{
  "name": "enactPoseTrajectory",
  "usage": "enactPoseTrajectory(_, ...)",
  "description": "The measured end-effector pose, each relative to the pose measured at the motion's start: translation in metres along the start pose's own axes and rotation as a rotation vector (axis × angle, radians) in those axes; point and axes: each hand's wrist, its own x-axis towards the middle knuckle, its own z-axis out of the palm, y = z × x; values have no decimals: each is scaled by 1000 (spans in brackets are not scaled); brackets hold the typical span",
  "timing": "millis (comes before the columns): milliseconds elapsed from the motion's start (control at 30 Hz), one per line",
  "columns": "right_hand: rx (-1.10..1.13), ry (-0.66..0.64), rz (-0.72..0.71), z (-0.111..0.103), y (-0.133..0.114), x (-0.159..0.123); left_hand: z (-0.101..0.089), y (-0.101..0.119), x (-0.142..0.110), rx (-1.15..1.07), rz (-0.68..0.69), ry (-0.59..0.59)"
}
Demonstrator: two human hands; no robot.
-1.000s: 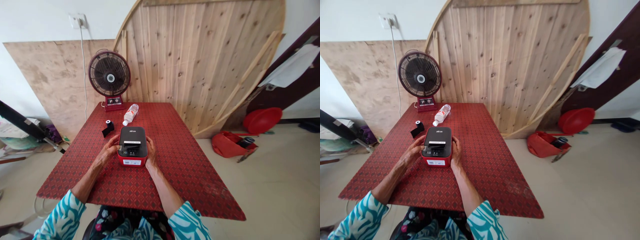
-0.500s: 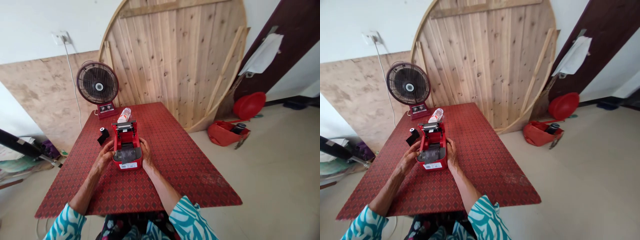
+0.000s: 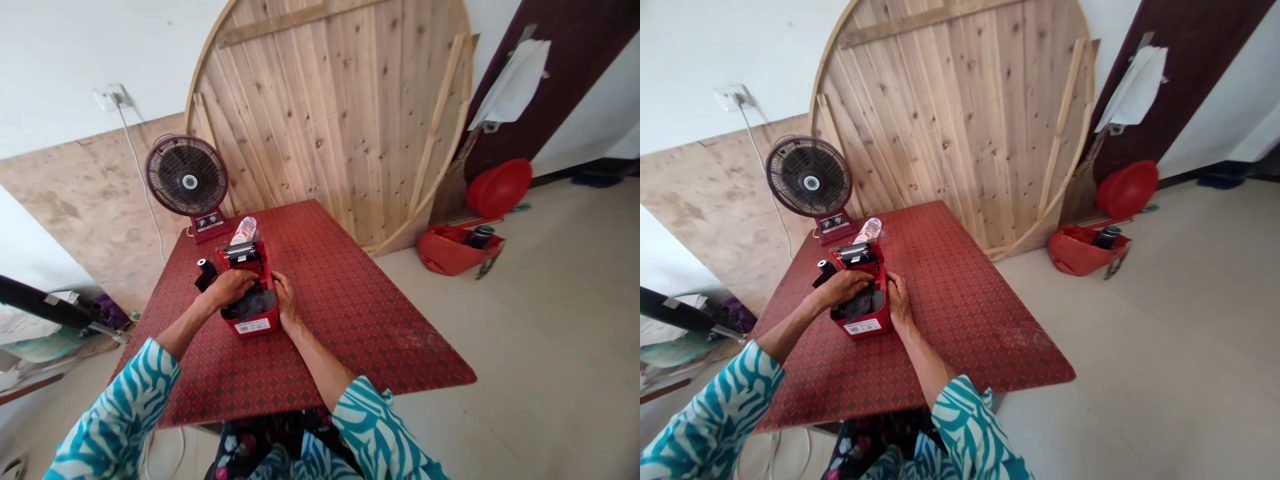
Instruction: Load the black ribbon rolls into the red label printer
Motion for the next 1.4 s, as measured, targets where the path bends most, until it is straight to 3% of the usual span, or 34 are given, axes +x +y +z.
enactPoseTrajectory(133,-15,-6,-11,2,-6,-1,-2,-10,20,60,-28,-110)
enactPoseTrajectory(267,-13,5,2,3,-8,-1,-2,-13,24,67,-28,-145)
enactPoseTrajectory(533,-6,0,-5,2,-8,-1,-1,-8,7,40,-16,-22)
enactPoseTrajectory(733,-5,-8,12,1,-9,-2,-5,8,-2,-35,33,110)
enactPoseTrajectory(867,-6,-11,30,0,-9,-2,-18,12,-18,-124,62,178)
enactPoseTrajectory(967,-5,-7,42,-1,-6,-2,-41,-5,-37,-304,-39,352)
enactPoseTrajectory(1100,7,3,58,-2,-1,-1,-75,-45,-57,-517,-135,629)
enactPoseTrajectory(1267,-1,6,87,-3,-1,-2,-81,-86,-45,-459,-259,613)
enactPoseTrajectory(1400,-36,9,106,-5,-6,-2,-70,-97,-5,-126,-295,523)
